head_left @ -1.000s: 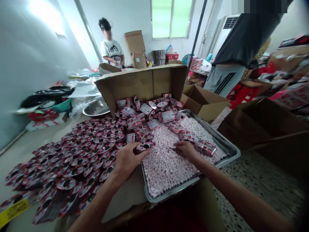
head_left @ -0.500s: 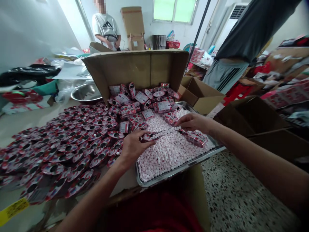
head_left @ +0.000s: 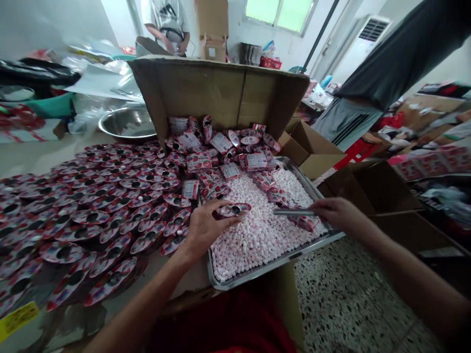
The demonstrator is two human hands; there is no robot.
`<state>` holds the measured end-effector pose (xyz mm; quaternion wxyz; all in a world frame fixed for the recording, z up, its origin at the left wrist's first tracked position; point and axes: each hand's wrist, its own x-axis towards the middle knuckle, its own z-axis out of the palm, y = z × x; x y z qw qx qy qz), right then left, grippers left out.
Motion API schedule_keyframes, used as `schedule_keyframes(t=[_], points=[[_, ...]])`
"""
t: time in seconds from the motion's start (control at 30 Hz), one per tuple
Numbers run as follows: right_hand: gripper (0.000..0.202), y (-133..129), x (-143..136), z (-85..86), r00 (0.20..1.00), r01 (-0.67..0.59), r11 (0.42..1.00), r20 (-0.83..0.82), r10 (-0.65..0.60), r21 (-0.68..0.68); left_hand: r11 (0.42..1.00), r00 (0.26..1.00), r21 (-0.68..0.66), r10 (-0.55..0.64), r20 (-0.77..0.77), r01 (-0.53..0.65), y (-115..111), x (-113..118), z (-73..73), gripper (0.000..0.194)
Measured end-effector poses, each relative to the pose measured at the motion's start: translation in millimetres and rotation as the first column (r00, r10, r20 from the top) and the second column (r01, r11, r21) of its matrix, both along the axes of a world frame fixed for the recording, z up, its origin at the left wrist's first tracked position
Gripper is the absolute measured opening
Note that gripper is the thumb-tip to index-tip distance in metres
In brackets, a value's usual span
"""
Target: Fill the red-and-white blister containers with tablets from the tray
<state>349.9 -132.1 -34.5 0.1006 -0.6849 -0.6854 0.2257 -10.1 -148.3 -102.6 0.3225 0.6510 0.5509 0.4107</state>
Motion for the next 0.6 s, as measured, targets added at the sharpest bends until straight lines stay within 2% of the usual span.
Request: schedule_keyframes(t=[0.07,0.13,0.17,0.23,0.3,0.37,0.47,0.53,0.6], points=[[0.033,-2.7,4.1,-48.0,0.992,0.109,0.994,-0.065,-0.11,-0.027,1.0,1.0,-0.019,0.014,-0.005,-0.014,-5.2,-7.2,4.4,0.047],[0.034,3.1,-17.0,-84.3,0.975,0.14,0.99,-0.17,-0.139,-0.011,0.999,0.999,-0.01,0.042,-0.031,-0.042,-10.3,-13.3,7.3,0.046],[0.033,8.2,-32.8,-96.0,0.961,0.14,0.99,-0.24,-0.138,-0.007,0.998,0.997,0.002,0.063,-0.053,-0.062,-12.4,-15.7,7.8,0.046],[0.031,19.6,-62.7,-106.6,0.903,0.156,0.987,-0.4,-0.16,-0.041,0.995,0.989,0.032,0.098,-0.107,-0.095,-15.6,-19.8,7.6,0.045],[0.029,27.8,-78.3,-103.6,0.8,0.193,0.97,-0.549,-0.241,-0.145,0.992,0.982,0.053,0.118,-0.149,-0.111,-17.3,-22.7,7.2,0.046],[0.032,29.6,-77.1,-91.7,0.679,0.192,0.944,-0.658,-0.325,-0.267,0.99,0.975,0.06,0.138,-0.173,-0.13,-17.7,-23.6,8.3,0.047],[0.038,24.4,-62.5,-64.8,0.551,0.072,0.933,-0.766,-0.331,-0.352,0.987,0.967,0.08,0.155,-0.203,-0.141,-16.2,-20.3,14.6,0.047],[0.039,21.6,-57.2,-45.0,0.536,-0.031,0.942,-0.801,-0.267,-0.335,0.989,0.966,0.097,0.131,-0.224,-0.111,-14.3,-15.3,20.4,0.045],[0.038,22.6,-58.5,-26.0,0.583,-0.116,0.945,-0.791,-0.185,-0.307,0.992,0.968,0.101,0.1,-0.23,-0.078,-12.4,-9.4,24.5,0.044]])
